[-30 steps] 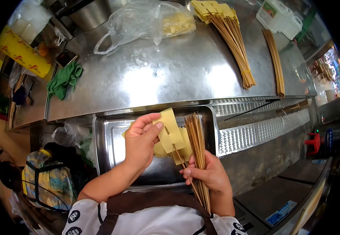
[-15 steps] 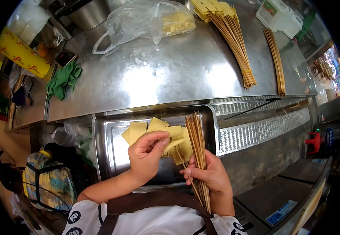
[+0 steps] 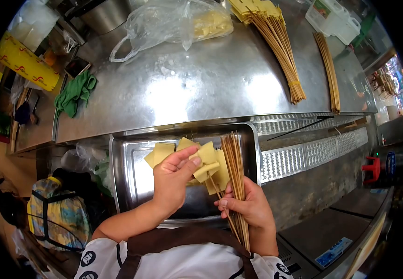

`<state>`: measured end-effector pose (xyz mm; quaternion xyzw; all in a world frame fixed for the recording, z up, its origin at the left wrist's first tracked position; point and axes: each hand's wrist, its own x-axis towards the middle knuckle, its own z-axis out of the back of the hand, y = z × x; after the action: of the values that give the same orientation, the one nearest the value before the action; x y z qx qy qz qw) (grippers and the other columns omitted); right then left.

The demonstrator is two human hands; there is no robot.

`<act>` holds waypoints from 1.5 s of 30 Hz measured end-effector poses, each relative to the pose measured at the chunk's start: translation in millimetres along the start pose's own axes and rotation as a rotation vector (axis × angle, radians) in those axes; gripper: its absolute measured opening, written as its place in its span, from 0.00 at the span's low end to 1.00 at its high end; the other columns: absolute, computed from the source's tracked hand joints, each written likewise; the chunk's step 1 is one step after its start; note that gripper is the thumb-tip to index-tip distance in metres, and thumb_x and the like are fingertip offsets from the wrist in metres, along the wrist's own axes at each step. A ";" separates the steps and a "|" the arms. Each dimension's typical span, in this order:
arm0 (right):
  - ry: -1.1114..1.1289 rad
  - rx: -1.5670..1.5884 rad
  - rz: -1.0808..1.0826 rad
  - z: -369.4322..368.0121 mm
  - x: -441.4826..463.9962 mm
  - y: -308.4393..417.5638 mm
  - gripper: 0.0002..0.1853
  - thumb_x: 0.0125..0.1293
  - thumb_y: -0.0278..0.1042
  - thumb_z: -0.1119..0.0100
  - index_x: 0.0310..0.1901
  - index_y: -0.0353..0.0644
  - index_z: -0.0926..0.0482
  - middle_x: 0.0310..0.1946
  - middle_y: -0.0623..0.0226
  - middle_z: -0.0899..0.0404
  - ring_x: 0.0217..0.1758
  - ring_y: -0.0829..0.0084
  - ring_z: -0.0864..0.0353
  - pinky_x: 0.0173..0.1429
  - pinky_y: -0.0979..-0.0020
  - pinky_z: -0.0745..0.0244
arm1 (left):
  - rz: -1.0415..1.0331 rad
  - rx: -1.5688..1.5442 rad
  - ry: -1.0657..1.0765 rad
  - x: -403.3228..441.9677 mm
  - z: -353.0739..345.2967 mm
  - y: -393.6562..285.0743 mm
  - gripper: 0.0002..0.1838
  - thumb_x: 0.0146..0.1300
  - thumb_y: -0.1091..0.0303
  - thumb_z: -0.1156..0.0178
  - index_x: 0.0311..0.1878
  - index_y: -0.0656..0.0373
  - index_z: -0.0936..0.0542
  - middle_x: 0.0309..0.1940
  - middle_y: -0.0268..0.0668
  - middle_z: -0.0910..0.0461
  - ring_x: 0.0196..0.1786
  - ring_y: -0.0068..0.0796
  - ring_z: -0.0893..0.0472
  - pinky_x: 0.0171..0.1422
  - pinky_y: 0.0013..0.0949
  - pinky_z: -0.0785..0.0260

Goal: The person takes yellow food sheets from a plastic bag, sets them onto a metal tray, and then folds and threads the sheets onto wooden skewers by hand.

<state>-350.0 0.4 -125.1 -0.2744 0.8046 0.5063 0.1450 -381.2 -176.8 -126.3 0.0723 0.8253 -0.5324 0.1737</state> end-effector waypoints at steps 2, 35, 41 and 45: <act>-0.002 0.005 -0.004 -0.6 -0.2 2.3 0.14 0.55 0.19 0.38 0.39 0.38 0.32 0.23 0.66 0.25 0.21 0.72 0.21 0.45 0.66 0.21 | 0.036 0.005 0.004 -4.6 -1.7 0.5 0.15 0.65 0.76 0.43 0.53 0.71 0.26 0.43 0.42 0.19 0.43 0.20 0.21 0.48 0.23 0.28; -0.014 -0.046 0.042 -5.3 -4.3 12.1 0.27 0.54 0.16 0.37 0.57 0.32 0.33 0.38 0.64 0.22 0.36 0.77 0.20 0.39 0.77 0.23 | 0.092 -0.068 0.395 -8.7 -2.5 13.4 0.17 0.63 0.78 0.44 0.56 0.65 0.32 0.48 0.39 0.23 0.47 0.23 0.21 0.53 0.28 0.27; -0.118 -0.214 0.220 -8.2 -9.7 10.4 0.24 0.55 0.20 0.36 0.55 0.33 0.31 0.38 0.68 0.23 0.35 0.80 0.24 0.39 0.78 0.26 | 0.072 -0.042 0.361 2.6 -6.0 28.0 0.20 0.63 0.77 0.44 0.58 0.64 0.34 0.50 0.38 0.24 0.50 0.24 0.22 0.54 0.28 0.27; -0.113 -0.179 0.149 -1.7 -20.0 19.5 0.15 0.59 0.22 0.41 0.47 0.32 0.28 0.32 0.67 0.25 0.33 0.77 0.24 0.38 0.77 0.27 | 0.099 0.072 0.380 7.9 -10.4 29.0 0.22 0.63 0.77 0.43 0.60 0.63 0.34 0.49 0.38 0.24 0.49 0.23 0.22 0.52 0.27 0.28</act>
<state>-345.3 11.3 -99.8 -0.1965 0.7650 0.6000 0.1272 -381.8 -155.7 -150.1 0.2182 0.8190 -0.5293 0.0380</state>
